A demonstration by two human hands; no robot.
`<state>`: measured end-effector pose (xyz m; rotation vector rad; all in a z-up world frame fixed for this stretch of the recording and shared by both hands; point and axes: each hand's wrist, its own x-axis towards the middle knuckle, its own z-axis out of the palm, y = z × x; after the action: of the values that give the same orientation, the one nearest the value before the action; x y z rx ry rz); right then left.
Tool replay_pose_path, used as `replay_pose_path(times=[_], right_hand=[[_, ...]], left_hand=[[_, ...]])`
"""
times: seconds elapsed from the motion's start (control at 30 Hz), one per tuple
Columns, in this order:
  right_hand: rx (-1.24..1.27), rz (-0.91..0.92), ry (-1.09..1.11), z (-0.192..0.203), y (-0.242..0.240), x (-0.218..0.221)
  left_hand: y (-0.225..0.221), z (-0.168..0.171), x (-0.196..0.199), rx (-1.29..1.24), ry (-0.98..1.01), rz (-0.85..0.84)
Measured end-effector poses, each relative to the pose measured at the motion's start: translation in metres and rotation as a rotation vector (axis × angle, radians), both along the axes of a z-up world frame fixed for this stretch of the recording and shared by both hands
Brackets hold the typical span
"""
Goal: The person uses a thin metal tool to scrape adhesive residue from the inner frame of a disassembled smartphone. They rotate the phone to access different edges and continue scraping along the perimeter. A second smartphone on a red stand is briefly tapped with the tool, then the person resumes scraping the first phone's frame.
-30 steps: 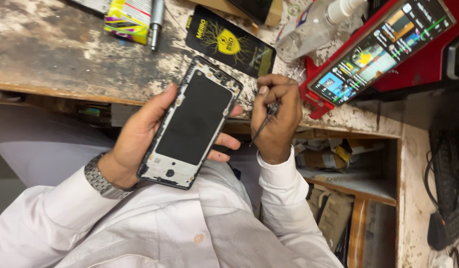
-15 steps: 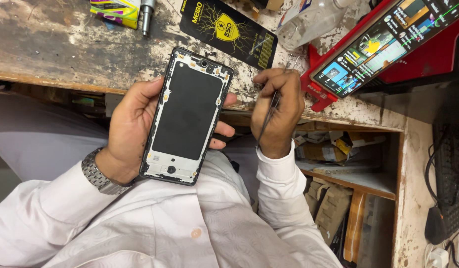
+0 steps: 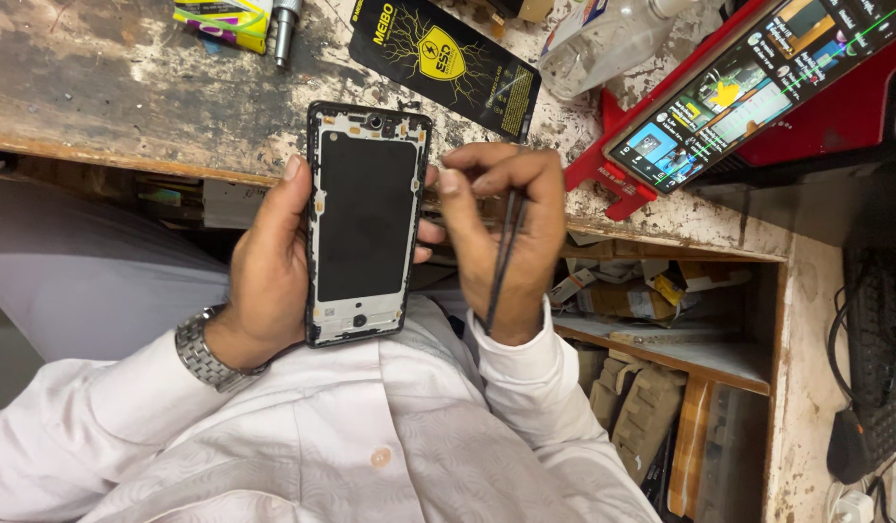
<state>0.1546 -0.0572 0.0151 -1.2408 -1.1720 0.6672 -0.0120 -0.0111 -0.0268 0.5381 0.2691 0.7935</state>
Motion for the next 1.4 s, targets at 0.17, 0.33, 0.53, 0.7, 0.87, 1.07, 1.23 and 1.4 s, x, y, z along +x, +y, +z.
replay_pose_path(times=[0.17, 0.33, 0.53, 0.7, 0.87, 1.07, 1.23, 1.4], right_hand=[[-0.075, -0.146, -0.496, 0.017, 0.002, -0.014], [0.069, -0.152, -0.876, 0.024, 0.004, -0.018], [0.076, -0.147, -1.099, 0.026, 0.002, -0.018], [0.104, -0.075, -1.097, 0.027, 0.007, -0.013], [0.095, -0.040, -0.972, 0.026, 0.005, -0.008], [0.035, -0.037, -0.819, 0.021, 0.000, -0.005], [-0.108, -0.020, -0.556, 0.016, -0.003, -0.005], [-0.241, -0.007, -0.207, 0.009, -0.008, -0.003]], left_hand=[[-0.014, -0.011, 0.001, -0.053, 0.073, 0.107], [-0.021, -0.016, 0.003, 0.144, 0.170, 0.183], [-0.024, -0.019, 0.004, 0.259, 0.158, 0.202], [-0.020, -0.021, 0.001, 0.170, 0.154, 0.149], [-0.020, -0.019, -0.001, 0.006, 0.090, 0.130], [-0.016, -0.012, -0.003, -0.076, -0.032, 0.060], [-0.013, -0.004, -0.003, -0.077, -0.035, 0.016], [-0.011, -0.001, -0.004, -0.035, -0.010, -0.006]])
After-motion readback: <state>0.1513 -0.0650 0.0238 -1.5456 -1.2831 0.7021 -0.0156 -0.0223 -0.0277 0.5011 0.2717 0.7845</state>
